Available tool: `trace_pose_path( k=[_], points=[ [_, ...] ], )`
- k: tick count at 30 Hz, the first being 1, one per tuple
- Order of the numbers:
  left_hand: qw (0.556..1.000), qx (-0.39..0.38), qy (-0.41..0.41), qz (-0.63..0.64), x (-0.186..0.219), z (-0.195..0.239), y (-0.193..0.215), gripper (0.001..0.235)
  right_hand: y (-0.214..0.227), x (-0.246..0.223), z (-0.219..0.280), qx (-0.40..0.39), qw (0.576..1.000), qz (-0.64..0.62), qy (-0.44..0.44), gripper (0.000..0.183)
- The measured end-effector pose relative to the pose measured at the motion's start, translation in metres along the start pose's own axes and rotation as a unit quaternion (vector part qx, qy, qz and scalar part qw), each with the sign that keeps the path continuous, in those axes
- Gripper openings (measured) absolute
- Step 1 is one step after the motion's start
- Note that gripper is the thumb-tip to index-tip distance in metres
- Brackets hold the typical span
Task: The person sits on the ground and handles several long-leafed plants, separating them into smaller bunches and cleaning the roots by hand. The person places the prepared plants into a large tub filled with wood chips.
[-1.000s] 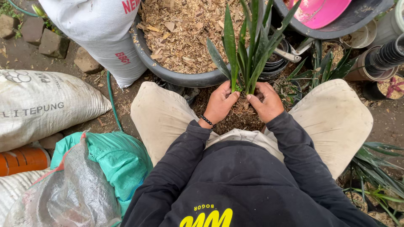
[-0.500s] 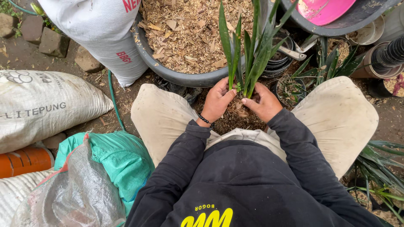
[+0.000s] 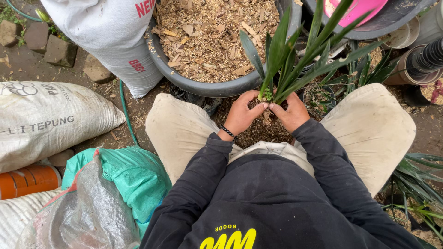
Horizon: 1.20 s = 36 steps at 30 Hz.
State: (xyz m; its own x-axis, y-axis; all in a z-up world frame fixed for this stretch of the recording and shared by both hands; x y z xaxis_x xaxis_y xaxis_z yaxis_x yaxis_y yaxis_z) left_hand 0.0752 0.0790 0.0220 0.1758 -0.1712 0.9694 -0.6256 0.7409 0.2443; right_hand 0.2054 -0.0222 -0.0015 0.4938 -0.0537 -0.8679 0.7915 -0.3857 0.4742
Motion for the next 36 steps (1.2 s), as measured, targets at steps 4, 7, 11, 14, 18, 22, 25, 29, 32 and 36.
trace_pose_path(
  k=[4, 7, 11, 14, 18, 22, 25, 29, 32, 36],
  points=[
    [1.0, 0.0, 0.004, -0.005, 0.0, 0.003, -0.001, 0.026, -0.007, -0.004, 0.001, -0.03, 0.999, -0.018, -0.015, 0.041],
    [1.0, -0.008, 0.015, 0.026, -0.001, 0.005, -0.003, 0.023, -0.007, -0.009, -0.002, -0.027, 0.999, -0.045, -0.012, 0.042],
    [0.998, -0.007, 0.019, 0.064, -0.005, 0.008, -0.006, 0.019, -0.006, -0.011, -0.003, -0.027, 0.998, -0.055, -0.017, 0.034],
    [0.993, -0.005, 0.009, 0.117, -0.01, 0.008, -0.008, 0.018, -0.004, -0.007, -0.003, -0.017, 0.997, -0.072, -0.03, 0.03],
    [0.975, -0.025, 0.046, 0.215, -0.029, 0.006, -0.02, 0.015, -0.004, -0.003, -0.002, -0.004, 0.993, -0.115, -0.017, 0.03],
    [0.961, -0.027, 0.055, 0.268, -0.042, 0.004, -0.026, 0.013, -0.002, 0.002, -0.001, 0.009, 0.994, -0.108, -0.016, 0.027],
    [0.931, -0.025, 0.096, 0.351, -0.058, 0.001, -0.024, 0.011, 0.007, 0.009, 0.003, 0.041, 0.989, -0.136, -0.035, 0.025],
    [0.893, 0.016, 0.089, 0.441, -0.068, -0.009, 0.0, 0.014, 0.03, 0.027, 0.012, 0.12, 0.958, -0.246, -0.087, 0.021],
    [0.903, 0.029, 0.073, 0.422, -0.063, -0.009, 0.009, 0.013, 0.044, 0.028, 0.015, 0.142, 0.96, -0.23, -0.074, 0.021],
    [0.94, 0.04, 0.084, 0.329, -0.052, -0.005, 0.012, 0.015, 0.055, 0.024, 0.023, 0.125, 0.979, -0.147, -0.068, 0.025]
  ],
)
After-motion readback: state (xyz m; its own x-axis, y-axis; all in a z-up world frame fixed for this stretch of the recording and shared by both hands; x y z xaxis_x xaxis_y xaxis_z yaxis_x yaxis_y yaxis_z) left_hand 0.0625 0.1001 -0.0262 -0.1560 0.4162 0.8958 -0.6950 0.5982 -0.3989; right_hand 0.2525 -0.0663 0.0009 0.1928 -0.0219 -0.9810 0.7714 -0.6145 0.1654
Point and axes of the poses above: each hand's wrist, its own z-axis away from the middle knuckle, its own y-axis out of the back of the hand, x = y × z, the point moved 10 cm from there along -z, towards the middle knuckle, and after that the axes turned 9 degrees about y, right-handed, at the moved point
